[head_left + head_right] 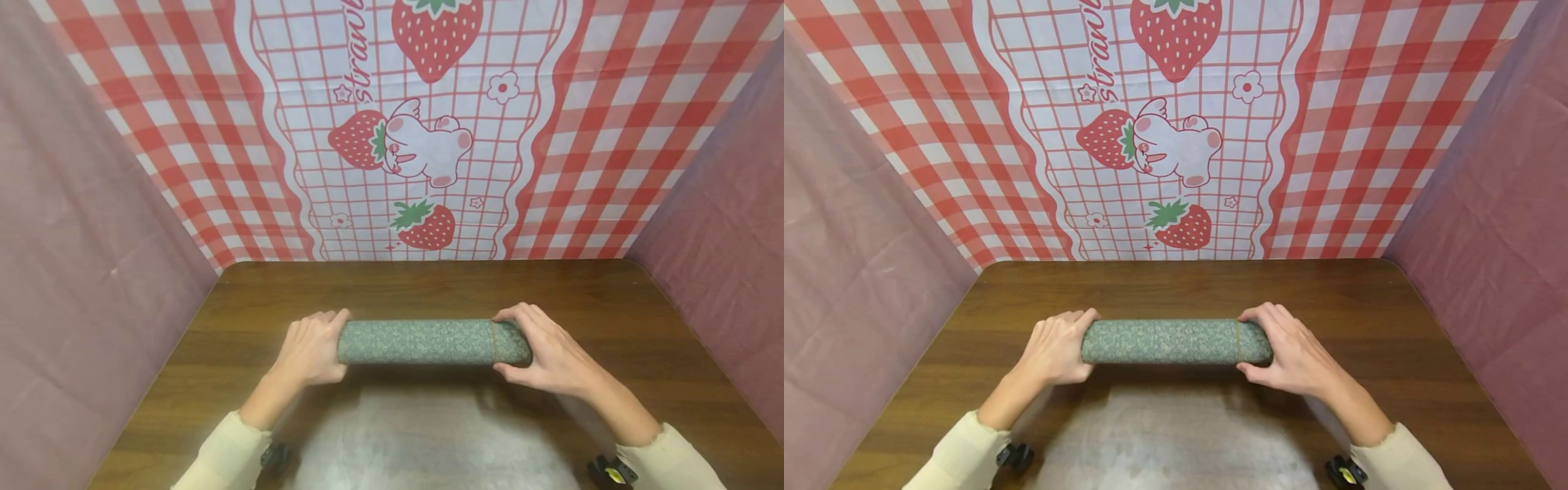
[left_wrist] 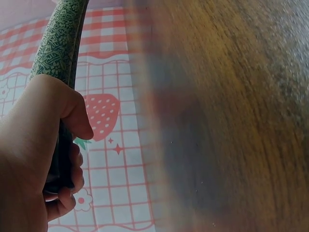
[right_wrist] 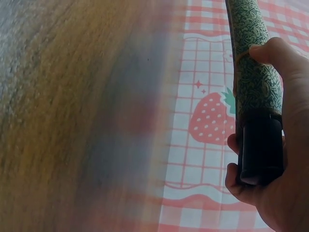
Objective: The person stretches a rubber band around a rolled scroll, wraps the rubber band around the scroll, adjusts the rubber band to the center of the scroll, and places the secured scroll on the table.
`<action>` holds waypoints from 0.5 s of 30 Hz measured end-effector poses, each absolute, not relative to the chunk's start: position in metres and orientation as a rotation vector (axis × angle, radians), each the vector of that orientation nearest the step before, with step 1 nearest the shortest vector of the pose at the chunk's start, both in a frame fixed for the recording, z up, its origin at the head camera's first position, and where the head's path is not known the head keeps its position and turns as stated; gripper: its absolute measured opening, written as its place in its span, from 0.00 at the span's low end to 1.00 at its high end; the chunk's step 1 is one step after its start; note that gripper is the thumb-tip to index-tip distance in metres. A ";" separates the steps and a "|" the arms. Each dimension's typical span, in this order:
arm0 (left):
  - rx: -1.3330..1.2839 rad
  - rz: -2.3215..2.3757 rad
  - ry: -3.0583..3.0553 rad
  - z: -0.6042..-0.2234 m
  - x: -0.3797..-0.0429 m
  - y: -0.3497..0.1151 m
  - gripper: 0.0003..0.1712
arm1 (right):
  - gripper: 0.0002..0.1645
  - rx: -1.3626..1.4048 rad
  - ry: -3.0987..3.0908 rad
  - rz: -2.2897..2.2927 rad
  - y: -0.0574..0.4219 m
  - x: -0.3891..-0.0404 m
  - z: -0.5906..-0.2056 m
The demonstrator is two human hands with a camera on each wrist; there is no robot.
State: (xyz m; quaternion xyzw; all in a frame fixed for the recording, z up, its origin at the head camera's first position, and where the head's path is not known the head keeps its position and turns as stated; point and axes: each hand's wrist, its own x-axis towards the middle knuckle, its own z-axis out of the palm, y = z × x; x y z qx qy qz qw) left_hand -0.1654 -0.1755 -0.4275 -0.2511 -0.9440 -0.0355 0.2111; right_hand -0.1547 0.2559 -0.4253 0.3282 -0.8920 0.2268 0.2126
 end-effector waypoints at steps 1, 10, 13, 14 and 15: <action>-0.698 -0.099 -2.623 -0.428 -0.165 -0.176 0.37 | 0.46 0.909 -2.477 0.625 0.256 -0.155 -0.426; -0.693 -0.099 -2.618 -0.428 -0.164 -0.176 0.37 | 0.46 0.898 -2.481 0.600 0.253 -0.154 -0.427; -0.691 -0.103 -2.623 -0.428 -0.164 -0.176 0.37 | 0.46 0.892 -2.485 0.591 0.252 -0.154 -0.426; -0.690 -0.102 -2.626 -0.428 -0.164 -0.176 0.37 | 0.46 0.891 -2.485 0.590 0.252 -0.154 -0.426; -0.692 -0.103 -2.629 -0.428 -0.164 -0.176 0.36 | 0.46 0.889 -2.487 0.589 0.252 -0.154 -0.426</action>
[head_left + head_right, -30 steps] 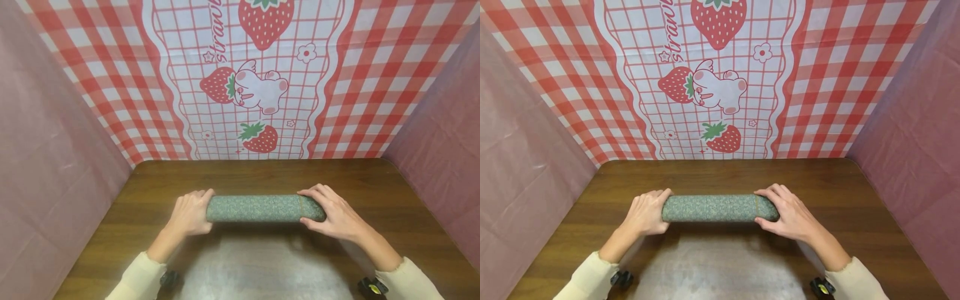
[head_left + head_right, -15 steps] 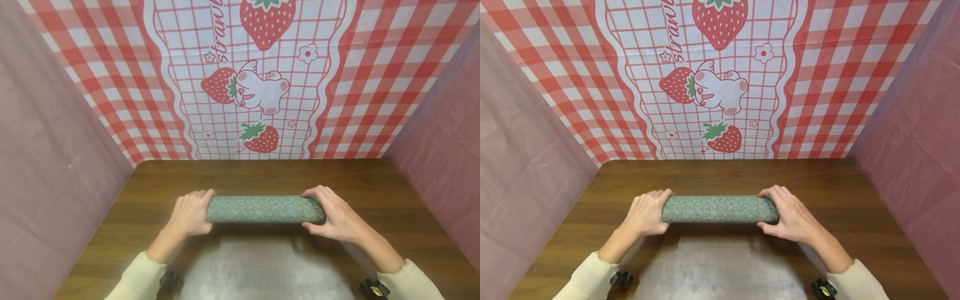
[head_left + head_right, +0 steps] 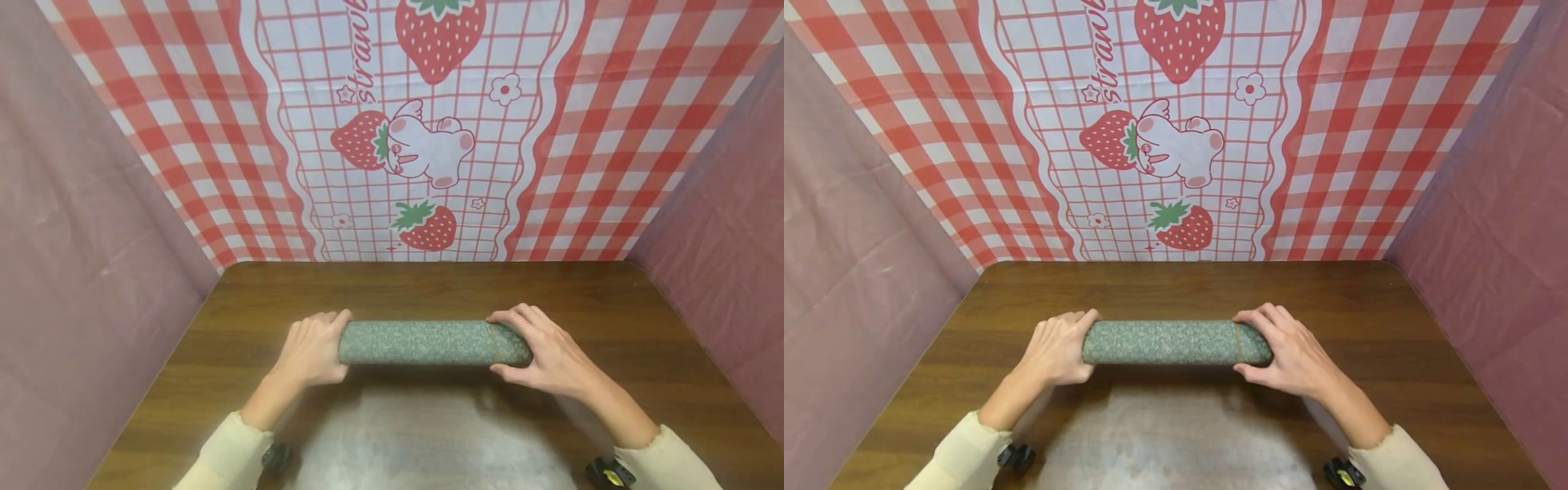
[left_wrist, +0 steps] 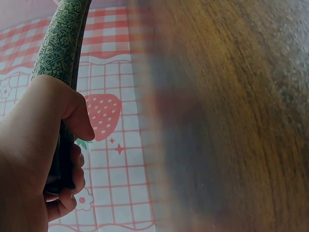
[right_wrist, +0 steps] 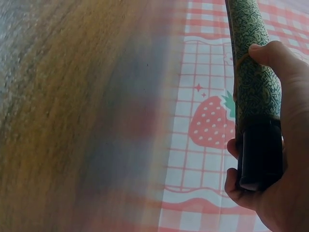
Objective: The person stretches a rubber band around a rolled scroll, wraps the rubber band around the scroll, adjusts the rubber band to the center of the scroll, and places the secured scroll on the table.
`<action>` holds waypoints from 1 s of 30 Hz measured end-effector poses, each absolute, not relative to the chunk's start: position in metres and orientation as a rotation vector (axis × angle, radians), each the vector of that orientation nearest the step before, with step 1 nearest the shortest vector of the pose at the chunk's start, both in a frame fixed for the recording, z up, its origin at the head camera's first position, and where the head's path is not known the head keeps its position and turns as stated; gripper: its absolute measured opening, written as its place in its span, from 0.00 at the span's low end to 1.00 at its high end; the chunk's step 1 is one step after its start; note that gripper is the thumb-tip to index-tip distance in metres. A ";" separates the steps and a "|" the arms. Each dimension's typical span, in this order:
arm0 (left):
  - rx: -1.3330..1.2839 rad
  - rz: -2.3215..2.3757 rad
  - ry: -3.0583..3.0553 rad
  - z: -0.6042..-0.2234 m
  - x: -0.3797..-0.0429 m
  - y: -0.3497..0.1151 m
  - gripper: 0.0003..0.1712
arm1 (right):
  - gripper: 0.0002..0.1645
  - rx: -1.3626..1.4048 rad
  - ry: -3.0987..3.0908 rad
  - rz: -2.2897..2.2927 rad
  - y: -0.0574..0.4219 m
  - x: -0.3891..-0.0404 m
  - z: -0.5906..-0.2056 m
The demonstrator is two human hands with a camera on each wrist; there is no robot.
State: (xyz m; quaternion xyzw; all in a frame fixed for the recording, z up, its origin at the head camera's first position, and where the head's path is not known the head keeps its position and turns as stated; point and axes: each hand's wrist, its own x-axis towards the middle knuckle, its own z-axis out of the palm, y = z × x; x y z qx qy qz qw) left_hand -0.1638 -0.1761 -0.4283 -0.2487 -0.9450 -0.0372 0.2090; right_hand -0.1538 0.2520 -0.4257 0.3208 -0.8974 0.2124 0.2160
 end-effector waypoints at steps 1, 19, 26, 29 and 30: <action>-0.694 -0.104 -2.630 -0.428 -0.164 -0.176 0.36 | 0.46 0.889 -2.490 0.588 0.252 -0.154 -0.425; -0.726 -0.038 -2.582 -0.429 -0.163 -0.172 0.36 | 0.48 0.902 -2.480 0.620 0.258 -0.148 -0.430; -0.720 -0.037 -2.598 -0.429 -0.163 -0.170 0.36 | 0.48 0.872 -2.498 0.574 0.255 -0.148 -0.432; -0.713 -0.041 -2.610 -0.429 -0.162 -0.170 0.37 | 0.47 0.868 -2.509 0.577 0.256 -0.148 -0.433; -0.710 -0.040 -2.612 -0.429 -0.161 -0.170 0.37 | 0.48 0.867 -2.513 0.580 0.256 -0.148 -0.433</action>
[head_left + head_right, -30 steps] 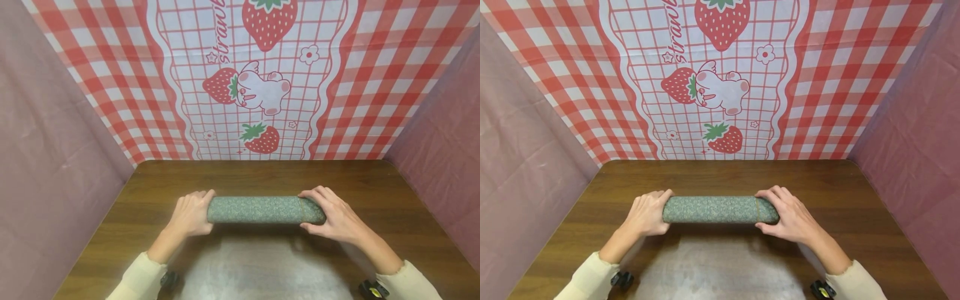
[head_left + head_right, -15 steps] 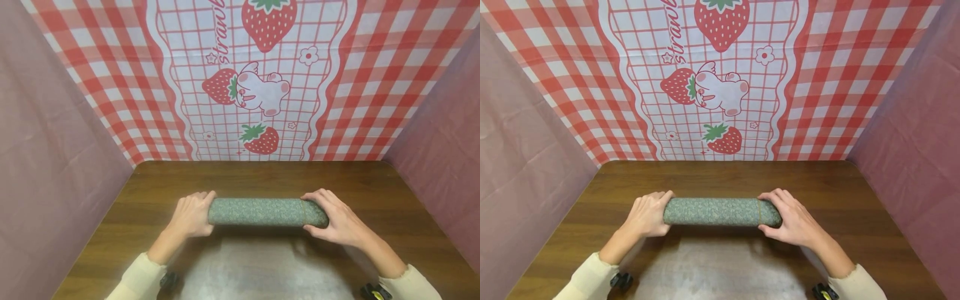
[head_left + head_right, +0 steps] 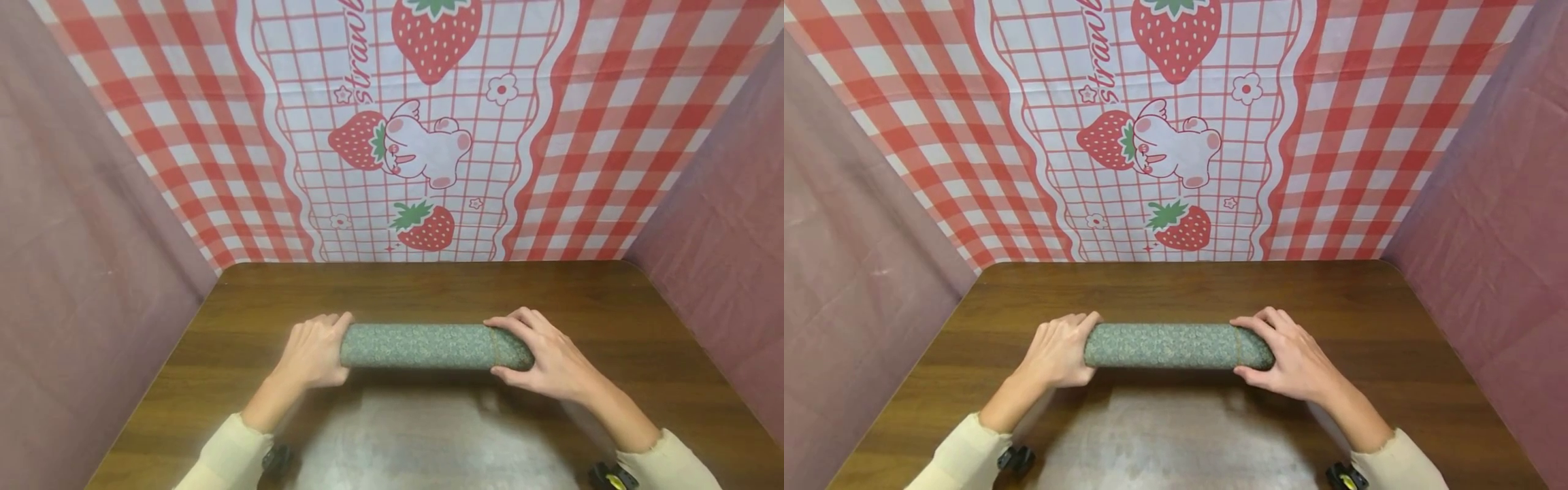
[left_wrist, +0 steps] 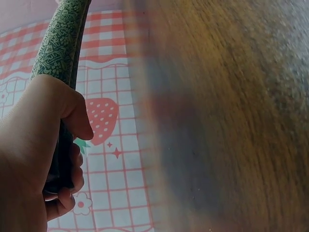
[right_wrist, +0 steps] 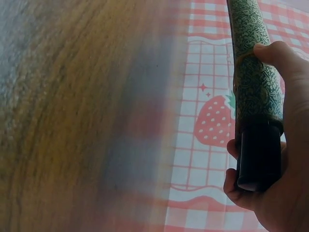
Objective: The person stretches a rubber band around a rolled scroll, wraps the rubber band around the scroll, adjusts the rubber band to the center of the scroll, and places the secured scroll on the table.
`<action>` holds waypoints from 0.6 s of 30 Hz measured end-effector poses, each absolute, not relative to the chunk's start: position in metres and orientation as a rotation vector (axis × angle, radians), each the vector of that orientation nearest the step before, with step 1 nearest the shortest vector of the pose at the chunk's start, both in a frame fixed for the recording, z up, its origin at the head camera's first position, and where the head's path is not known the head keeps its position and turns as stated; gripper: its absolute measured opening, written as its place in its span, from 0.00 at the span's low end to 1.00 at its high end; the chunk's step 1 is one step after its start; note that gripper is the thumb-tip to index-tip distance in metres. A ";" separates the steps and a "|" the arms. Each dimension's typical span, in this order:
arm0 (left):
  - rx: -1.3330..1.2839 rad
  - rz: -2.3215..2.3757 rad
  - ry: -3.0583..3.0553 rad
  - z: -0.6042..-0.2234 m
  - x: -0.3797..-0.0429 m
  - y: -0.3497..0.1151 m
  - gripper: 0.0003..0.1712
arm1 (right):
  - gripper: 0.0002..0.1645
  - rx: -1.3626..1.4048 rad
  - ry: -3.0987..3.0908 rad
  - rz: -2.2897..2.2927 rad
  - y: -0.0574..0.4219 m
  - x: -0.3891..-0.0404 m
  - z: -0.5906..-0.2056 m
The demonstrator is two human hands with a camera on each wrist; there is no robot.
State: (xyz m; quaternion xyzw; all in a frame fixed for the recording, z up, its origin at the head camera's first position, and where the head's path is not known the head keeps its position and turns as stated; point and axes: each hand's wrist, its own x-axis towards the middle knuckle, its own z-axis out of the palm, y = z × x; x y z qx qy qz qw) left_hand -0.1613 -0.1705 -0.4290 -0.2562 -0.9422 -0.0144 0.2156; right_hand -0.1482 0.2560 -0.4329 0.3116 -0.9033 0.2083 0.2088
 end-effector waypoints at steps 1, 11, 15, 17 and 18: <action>-0.704 -0.039 -2.612 -0.429 -0.161 -0.171 0.37 | 0.48 0.867 -2.517 0.585 0.256 -0.149 -0.432; -0.637 -0.104 -2.550 -0.423 -0.163 -0.174 0.38 | 0.47 0.863 -2.554 0.487 0.253 -0.156 -0.412; -0.631 -0.120 -2.559 -0.423 -0.164 -0.175 0.38 | 0.47 0.875 -2.572 0.449 0.251 -0.157 -0.410; -0.631 -0.129 -2.569 -0.423 -0.164 -0.175 0.38 | 0.48 0.880 -2.560 0.456 0.251 -0.158 -0.411; -0.631 -0.133 -2.573 -0.424 -0.164 -0.176 0.38 | 0.48 0.881 -2.553 0.461 0.251 -0.158 -0.412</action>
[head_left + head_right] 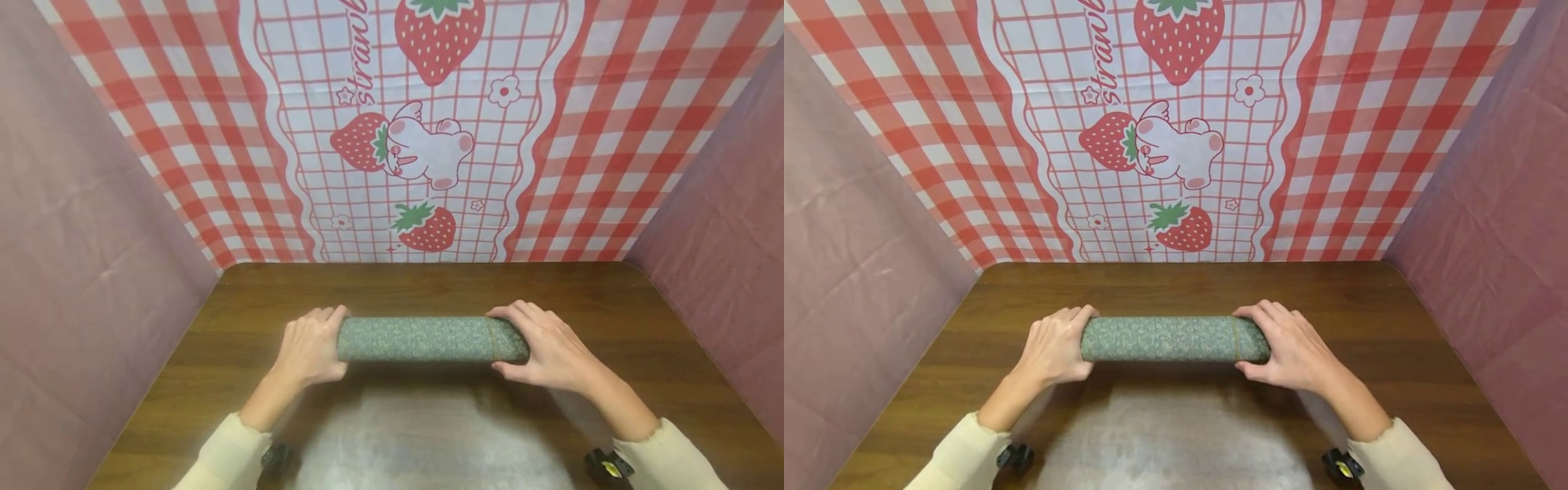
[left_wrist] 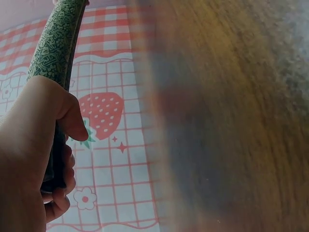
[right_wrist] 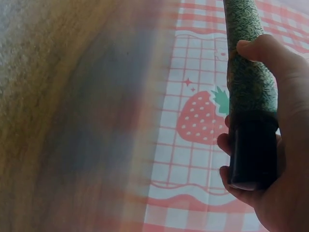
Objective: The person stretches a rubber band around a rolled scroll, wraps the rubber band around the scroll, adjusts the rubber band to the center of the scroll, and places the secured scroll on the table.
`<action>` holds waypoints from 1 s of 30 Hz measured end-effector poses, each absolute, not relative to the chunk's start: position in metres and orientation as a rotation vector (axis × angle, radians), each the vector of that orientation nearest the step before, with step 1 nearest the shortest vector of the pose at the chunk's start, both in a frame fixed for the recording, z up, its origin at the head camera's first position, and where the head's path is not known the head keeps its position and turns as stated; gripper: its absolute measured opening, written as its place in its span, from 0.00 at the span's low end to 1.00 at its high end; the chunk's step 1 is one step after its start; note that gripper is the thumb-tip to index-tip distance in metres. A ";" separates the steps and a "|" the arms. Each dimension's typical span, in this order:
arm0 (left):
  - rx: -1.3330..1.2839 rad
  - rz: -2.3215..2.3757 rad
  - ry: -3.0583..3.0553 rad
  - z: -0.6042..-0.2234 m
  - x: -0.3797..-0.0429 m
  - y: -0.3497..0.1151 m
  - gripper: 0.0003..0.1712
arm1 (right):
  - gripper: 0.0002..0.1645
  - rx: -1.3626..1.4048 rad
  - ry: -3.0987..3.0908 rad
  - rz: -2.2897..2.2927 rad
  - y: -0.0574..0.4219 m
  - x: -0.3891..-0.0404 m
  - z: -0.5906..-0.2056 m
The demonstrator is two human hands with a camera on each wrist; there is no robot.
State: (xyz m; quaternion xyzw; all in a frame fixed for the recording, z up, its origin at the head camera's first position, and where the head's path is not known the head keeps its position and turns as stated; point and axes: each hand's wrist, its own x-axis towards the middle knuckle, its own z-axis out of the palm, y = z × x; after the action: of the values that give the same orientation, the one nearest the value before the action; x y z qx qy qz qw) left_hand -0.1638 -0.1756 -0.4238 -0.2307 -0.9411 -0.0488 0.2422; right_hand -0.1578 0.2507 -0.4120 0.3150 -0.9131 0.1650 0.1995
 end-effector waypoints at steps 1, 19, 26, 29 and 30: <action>-0.632 -0.138 -2.571 -0.424 -0.164 -0.175 0.38 | 0.48 0.880 -2.546 0.465 0.250 -0.158 -0.413; -0.662 -0.104 -2.578 -0.435 -0.159 -0.173 0.38 | 0.49 0.835 -2.572 0.420 0.248 -0.153 -0.416; -0.680 -0.121 -2.557 -0.436 -0.159 -0.171 0.38 | 0.48 0.817 -2.572 0.377 0.248 -0.153 -0.418; -0.687 -0.122 -2.552 -0.437 -0.158 -0.171 0.38 | 0.48 0.829 -2.580 0.373 0.249 -0.153 -0.419; -0.687 -0.119 -2.551 -0.437 -0.158 -0.171 0.38 | 0.49 0.834 -2.581 0.376 0.250 -0.153 -0.420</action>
State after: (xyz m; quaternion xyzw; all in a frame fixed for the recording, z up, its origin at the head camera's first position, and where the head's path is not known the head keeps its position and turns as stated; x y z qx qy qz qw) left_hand -0.1576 -0.1714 -0.4368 -0.2519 -0.9350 -0.0438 0.2458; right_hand -0.1525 0.2498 -0.4199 0.2985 -0.9234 0.1347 0.2003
